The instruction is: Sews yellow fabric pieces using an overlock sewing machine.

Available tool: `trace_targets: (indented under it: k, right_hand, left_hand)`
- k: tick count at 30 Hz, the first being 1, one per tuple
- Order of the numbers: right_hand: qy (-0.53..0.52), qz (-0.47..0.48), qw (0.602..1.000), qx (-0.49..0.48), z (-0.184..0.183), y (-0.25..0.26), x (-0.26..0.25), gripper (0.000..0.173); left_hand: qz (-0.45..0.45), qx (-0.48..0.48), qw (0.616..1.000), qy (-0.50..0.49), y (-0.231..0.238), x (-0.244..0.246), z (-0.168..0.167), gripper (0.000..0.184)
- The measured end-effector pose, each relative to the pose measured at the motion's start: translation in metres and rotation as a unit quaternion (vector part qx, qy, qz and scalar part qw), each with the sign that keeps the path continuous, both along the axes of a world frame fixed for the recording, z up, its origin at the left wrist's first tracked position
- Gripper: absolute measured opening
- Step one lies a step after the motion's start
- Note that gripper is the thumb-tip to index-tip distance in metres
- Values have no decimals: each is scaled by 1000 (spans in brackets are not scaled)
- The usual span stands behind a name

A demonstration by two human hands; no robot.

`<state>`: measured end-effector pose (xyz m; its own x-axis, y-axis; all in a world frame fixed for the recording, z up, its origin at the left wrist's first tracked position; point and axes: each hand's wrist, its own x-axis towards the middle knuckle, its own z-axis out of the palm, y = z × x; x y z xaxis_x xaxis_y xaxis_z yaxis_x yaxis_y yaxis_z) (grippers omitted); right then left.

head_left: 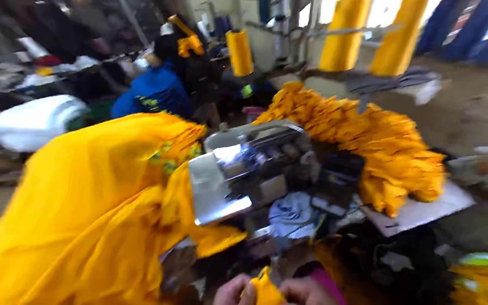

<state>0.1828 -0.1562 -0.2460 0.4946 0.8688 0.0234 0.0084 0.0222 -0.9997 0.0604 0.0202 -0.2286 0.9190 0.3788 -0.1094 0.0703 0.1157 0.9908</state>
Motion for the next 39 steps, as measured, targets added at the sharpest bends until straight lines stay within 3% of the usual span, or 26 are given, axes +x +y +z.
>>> trace_targets:
  k: [4, 10, 15, 20, 25, 31, 35, 39]
  right_hand:
    - [14, 41, 999, 19, -14, 2, -1, 19]
    - [79, 88, 992, 48, -30, 4, 1, 18]
    - [80, 50, 995, 42, -32, 5, 0, 20]
    - [33, 8, 999, -6, -21, 4, -9, 49]
    - [29, 36, 998, -49, -13, -4, -2, 31]
    - [-3, 46, 998, -32, -23, -7, 4, 20]
    - [-36, 107, 993, -46, -22, -10, 11, 24]
    - [-57, 130, 989, 34, -31, -2, 23, 41]
  left_hand:
    - [15, -88, 996, -15, -5, -3, -14, 22]
    - [14, -114, 993, -13, -9, -10, -17, 11]
    - [68, -186, 980, 14, -14, -4, -12, 8]
    - [113, -141, 983, 10, -16, 0, -16, 15]
    - [88, 14, 996, 22, 2, -5, -19, 7]
    - [38, 87, 994, 53, 13, -7, -13, 9]
    - [33, 157, 985, 61, 13, -8, -7, 11]
    - [-23, 136, 990, 22, 5, -7, -8, 14]
